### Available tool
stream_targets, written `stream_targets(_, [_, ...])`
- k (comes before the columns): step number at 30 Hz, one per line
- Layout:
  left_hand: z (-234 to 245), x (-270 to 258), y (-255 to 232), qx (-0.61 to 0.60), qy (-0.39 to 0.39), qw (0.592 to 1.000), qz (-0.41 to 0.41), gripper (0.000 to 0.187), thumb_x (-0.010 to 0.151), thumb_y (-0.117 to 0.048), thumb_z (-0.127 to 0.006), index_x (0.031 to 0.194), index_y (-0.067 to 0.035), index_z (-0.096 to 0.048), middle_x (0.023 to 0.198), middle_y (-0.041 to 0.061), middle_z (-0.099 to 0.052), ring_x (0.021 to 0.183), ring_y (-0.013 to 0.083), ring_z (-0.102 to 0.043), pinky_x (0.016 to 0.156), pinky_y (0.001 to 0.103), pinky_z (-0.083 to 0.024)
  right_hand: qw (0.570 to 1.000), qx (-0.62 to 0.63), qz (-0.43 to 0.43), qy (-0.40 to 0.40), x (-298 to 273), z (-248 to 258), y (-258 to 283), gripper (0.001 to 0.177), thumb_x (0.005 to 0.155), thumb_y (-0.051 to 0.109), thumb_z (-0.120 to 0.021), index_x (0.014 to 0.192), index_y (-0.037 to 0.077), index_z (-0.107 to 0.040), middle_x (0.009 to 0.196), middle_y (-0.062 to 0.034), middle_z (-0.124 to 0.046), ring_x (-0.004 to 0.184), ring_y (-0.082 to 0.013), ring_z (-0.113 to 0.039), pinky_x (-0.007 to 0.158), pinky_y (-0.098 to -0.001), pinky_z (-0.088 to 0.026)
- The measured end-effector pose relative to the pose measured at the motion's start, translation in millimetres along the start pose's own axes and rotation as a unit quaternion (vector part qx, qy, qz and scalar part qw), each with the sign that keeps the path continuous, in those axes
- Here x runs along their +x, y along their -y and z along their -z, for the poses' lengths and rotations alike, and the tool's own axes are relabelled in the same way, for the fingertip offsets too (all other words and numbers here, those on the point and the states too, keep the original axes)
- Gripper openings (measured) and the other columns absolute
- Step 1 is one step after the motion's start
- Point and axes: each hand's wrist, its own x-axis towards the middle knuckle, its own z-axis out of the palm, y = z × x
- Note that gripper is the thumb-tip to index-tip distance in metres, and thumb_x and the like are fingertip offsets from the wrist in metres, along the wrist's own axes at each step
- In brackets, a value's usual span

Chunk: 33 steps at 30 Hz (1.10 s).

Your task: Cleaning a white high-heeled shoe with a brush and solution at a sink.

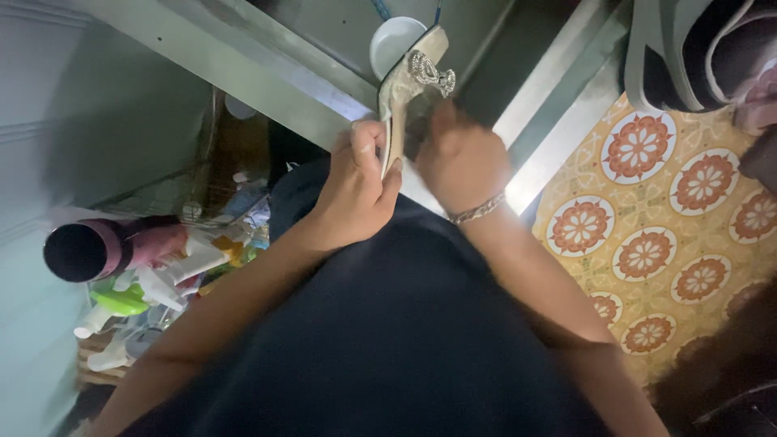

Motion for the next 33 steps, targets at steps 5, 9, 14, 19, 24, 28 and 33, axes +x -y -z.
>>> stream_targets(5, [-1,0,3,-0.005,0.001,1.0,0.012,0.048,0.093,0.002,-0.066,0.128,0.004,-0.033,0.116,0.023,-0.05,0.107,0.0414,-0.052,0.096,0.052,-0.038,0.997,0.067,-0.007,0.029,-1,1,9,0.017,0.089,0.014,-0.069,0.102,0.003,-0.065,0.066,-0.0173,-0.066,0.06,-0.0365,-0.068,0.054,-0.0486,-0.053])
stream_targets(9, [-4,-2,3,-0.013,0.001,1.0,0.014,0.047,0.093,0.001,-0.066,0.126,0.003,-0.033,0.117,0.023,-0.05,0.107,0.0407,-0.052,0.096,0.052,-0.038,1.0,-0.004,-0.018,-0.004,5,2,3,0.014,0.087,0.013,-0.069,0.097,0.007,-0.063,0.074,-0.0143,-0.07,0.063,-0.0346,-0.07,0.054,-0.0473,-0.054])
stream_targets(14, [0,2,1,-0.007,-0.014,1.0,-0.007,0.047,0.094,0.002,-0.066,0.127,0.005,-0.032,0.117,0.024,-0.048,0.108,0.041,-0.051,0.097,0.052,-0.038,0.999,-0.032,0.007,0.041,6,6,12,0.031,0.078,0.017,-0.072,0.103,0.0,-0.065,0.072,-0.0166,-0.068,0.058,-0.035,-0.068,0.049,-0.0464,-0.053])
stream_targets(19, [0,1,3,-0.014,-0.006,1.0,0.007,0.046,0.092,0.003,-0.066,0.126,0.004,-0.034,0.116,0.024,-0.05,0.107,0.0413,-0.052,0.096,0.052,-0.039,0.999,0.024,0.017,0.02,7,16,4,0.009,0.086,0.016,-0.074,0.089,0.011,-0.066,0.073,-0.0129,-0.069,0.063,-0.0341,-0.069,0.055,-0.047,-0.053])
stream_targets(24, [0,0,2,-0.004,-0.003,1.0,-0.004,0.045,0.093,0.003,-0.065,0.125,0.005,-0.033,0.116,0.025,-0.05,0.107,0.0414,-0.052,0.096,0.052,-0.038,0.999,0.033,0.007,0.004,5,7,10,0.018,0.084,0.019,-0.074,0.091,0.006,-0.064,0.073,-0.0152,-0.068,0.062,-0.0358,-0.067,0.054,-0.0465,-0.053])
stream_targets(28, [0,-1,4,0.002,-0.001,1.0,0.005,0.043,0.093,0.002,-0.065,0.123,0.004,-0.034,0.114,0.025,-0.05,0.107,0.0413,-0.052,0.096,0.053,-0.039,0.996,0.074,0.02,0.049,-2,10,14,0.014,0.093,0.016,-0.073,0.087,0.005,-0.066,0.067,-0.0169,-0.066,0.061,-0.0375,-0.066,0.057,-0.0493,-0.051])
stream_targets(33, [11,6,10,-0.171,-0.004,0.977,0.124,0.039,0.099,-0.009,-0.06,0.125,0.0,-0.032,0.114,0.021,-0.05,0.107,0.0307,-0.057,0.093,0.045,-0.048,0.978,0.207,-0.022,0.024,-9,39,-11,0.012,0.094,0.015,-0.073,0.091,0.004,-0.073,0.07,-0.0162,-0.068,0.059,-0.0287,-0.066,0.055,-0.0398,-0.049])
